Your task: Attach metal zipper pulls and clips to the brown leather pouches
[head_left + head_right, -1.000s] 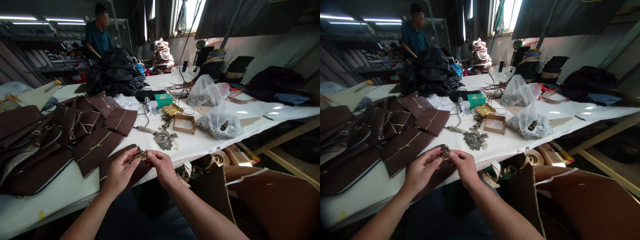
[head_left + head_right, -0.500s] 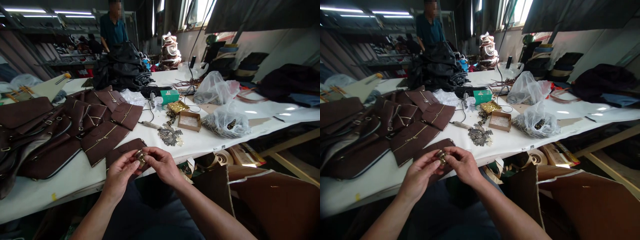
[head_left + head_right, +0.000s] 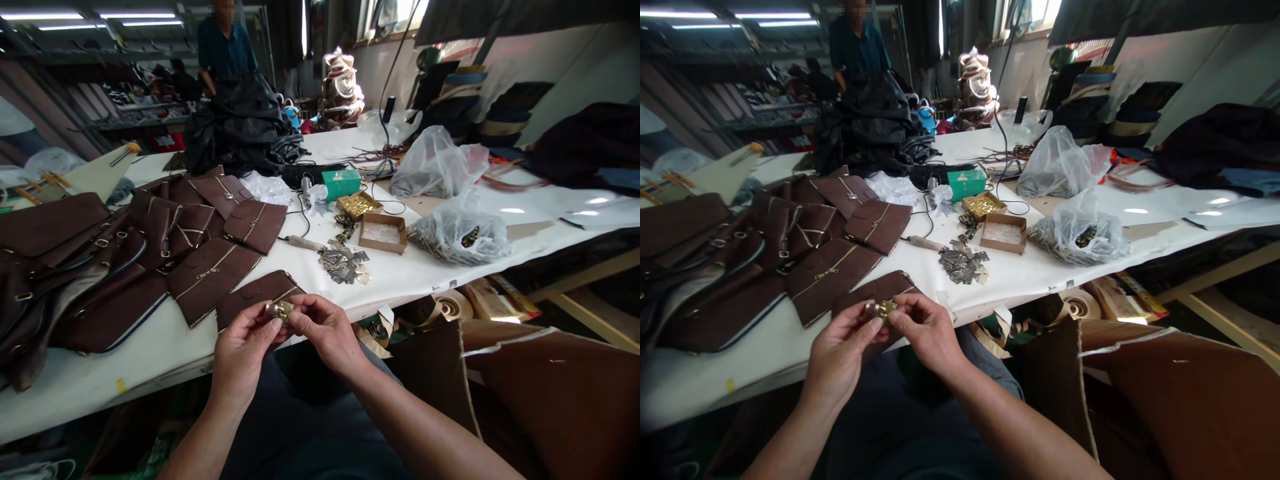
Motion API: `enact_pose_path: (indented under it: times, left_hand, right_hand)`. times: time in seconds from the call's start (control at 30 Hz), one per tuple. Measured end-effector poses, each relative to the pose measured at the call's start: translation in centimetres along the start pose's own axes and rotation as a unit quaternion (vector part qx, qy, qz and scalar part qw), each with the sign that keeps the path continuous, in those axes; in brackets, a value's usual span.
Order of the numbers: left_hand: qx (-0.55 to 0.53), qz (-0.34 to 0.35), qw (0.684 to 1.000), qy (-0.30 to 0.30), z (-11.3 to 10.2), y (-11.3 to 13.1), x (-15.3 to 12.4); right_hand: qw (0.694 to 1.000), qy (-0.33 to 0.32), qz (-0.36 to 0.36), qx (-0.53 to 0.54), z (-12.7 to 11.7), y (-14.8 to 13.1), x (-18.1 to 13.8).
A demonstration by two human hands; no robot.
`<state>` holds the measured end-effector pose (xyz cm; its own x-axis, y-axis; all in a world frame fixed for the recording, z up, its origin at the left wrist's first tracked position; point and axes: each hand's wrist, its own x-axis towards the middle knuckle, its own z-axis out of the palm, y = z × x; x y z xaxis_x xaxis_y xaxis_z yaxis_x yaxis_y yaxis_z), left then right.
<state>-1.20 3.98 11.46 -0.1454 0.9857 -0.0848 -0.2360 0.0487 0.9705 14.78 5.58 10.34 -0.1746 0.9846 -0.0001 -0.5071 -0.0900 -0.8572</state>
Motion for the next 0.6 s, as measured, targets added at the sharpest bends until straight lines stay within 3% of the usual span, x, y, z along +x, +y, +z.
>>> enact_pose_path:
  times: [0.13, 0.23, 0.37, 0.47, 0.6]
  left_hand:
    - [0.124, 0.098, 0.986, -0.05, -0.7, 0.4, -0.3]
    - [0.257, 0.188, 0.943, -0.095, -1.2, 1.3, -0.3]
    - [0.361, 0.268, 0.888, -0.093, -1.4, 2.0, -0.3]
    - [0.361, 0.243, 0.898, -0.07, -1.3, 2.1, -0.2]
    - [0.238, 0.098, 0.966, -0.041, -1.3, 2.1, 0.2]
  right_hand:
    - [1.0, 0.009, 0.003, 0.004, 0.2, -0.5, 0.0]
    - [0.999, 0.021, 0.024, 0.02, 0.2, -0.8, 0.2]
    - [0.995, 0.019, 0.071, 0.064, -0.1, -0.8, 0.1]
    - [0.995, -0.005, 0.074, 0.072, -0.3, -0.7, 0.0]
    - [0.999, -0.022, 0.039, 0.02, -0.6, -0.5, -0.2]
